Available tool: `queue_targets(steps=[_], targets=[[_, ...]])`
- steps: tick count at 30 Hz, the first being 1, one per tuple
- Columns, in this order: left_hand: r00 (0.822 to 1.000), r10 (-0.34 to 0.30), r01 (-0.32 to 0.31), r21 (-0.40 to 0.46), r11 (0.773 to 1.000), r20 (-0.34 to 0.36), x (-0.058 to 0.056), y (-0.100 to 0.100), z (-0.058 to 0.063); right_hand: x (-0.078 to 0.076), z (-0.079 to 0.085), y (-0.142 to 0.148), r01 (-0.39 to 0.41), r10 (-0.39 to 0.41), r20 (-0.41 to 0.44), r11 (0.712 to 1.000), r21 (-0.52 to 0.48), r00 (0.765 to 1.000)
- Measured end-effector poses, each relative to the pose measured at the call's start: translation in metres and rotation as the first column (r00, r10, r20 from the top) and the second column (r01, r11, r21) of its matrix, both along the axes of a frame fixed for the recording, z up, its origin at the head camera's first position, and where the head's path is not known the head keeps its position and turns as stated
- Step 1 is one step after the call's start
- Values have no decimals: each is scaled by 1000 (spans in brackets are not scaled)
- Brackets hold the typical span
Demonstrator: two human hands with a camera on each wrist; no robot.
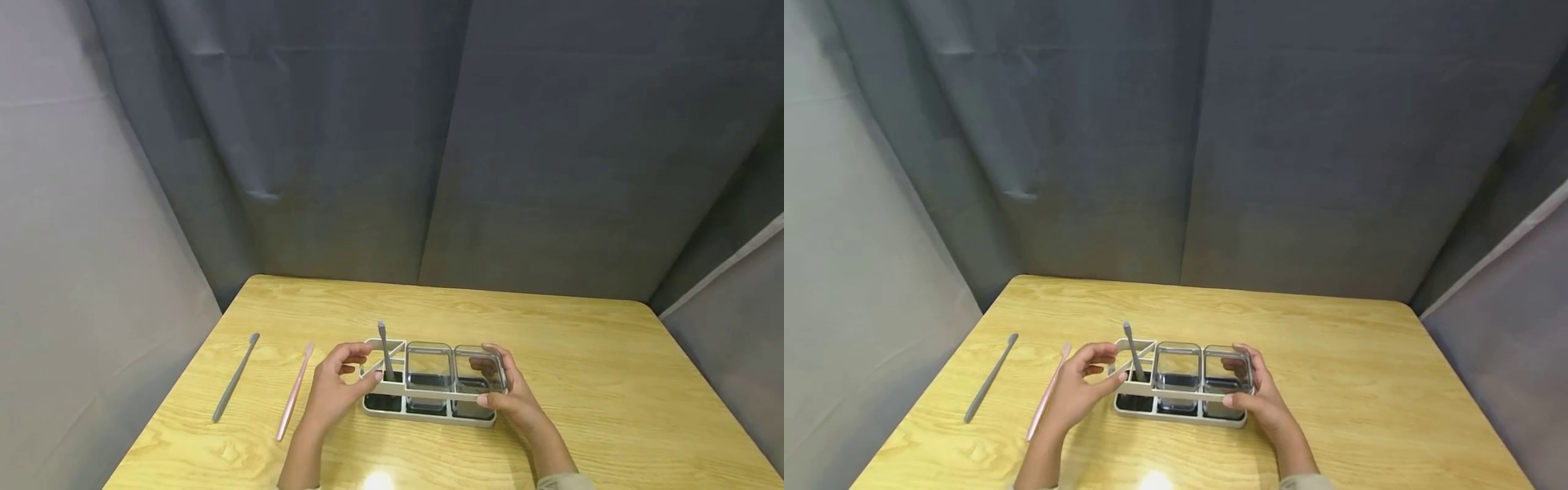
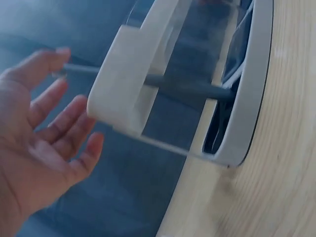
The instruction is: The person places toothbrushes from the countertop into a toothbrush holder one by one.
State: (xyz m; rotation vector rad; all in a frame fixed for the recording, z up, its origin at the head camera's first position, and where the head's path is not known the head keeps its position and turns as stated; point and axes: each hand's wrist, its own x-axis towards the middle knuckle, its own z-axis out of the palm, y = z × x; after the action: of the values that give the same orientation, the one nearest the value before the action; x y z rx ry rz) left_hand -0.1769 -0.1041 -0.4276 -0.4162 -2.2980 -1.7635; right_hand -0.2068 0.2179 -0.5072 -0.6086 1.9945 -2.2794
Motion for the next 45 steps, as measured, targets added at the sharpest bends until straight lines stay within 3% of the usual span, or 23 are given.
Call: queue_targets(steps=[3, 8, 10, 18, 24, 32, 38, 45], targets=[[997, -77, 77, 0, 997, 3, 7, -6, 11, 0, 1, 1, 4, -4, -5, 1000, -4, 1000], [991, -130, 131, -42, 990, 26, 12, -15, 19, 1, 0, 1, -3, 3, -3, 1000, -5, 1000], [989, -142, 144, -49, 988, 30, 11, -19, 16, 0, -1, 1, 2, -2, 2, 1000, -8, 1000], [990, -136, 137, -22, 990, 21, -4, -38, -18, 1, 2, -1, 8, -8, 10, 1000, -11, 1000], [992, -125, 126, -33, 992, 21, -6, -49, -24, -1, 4, 0, 7, -7, 10, 1000, 1, 1000], [991, -58, 62, -33, 998, 123, -6, -66, -31, 1, 1, 1, -1, 1, 10, 1000, 7, 1000], [983, -42, 48, -30, 998, 181, -6, -80, -36, 1, 0, 2, 2, -2, 9, 1000, 12, 1000], [984, -32, 42, -58, 997, 176, -8, -99, -44, 0, 2, 1, 1, -2, 17, 1000, 27, 1000]])
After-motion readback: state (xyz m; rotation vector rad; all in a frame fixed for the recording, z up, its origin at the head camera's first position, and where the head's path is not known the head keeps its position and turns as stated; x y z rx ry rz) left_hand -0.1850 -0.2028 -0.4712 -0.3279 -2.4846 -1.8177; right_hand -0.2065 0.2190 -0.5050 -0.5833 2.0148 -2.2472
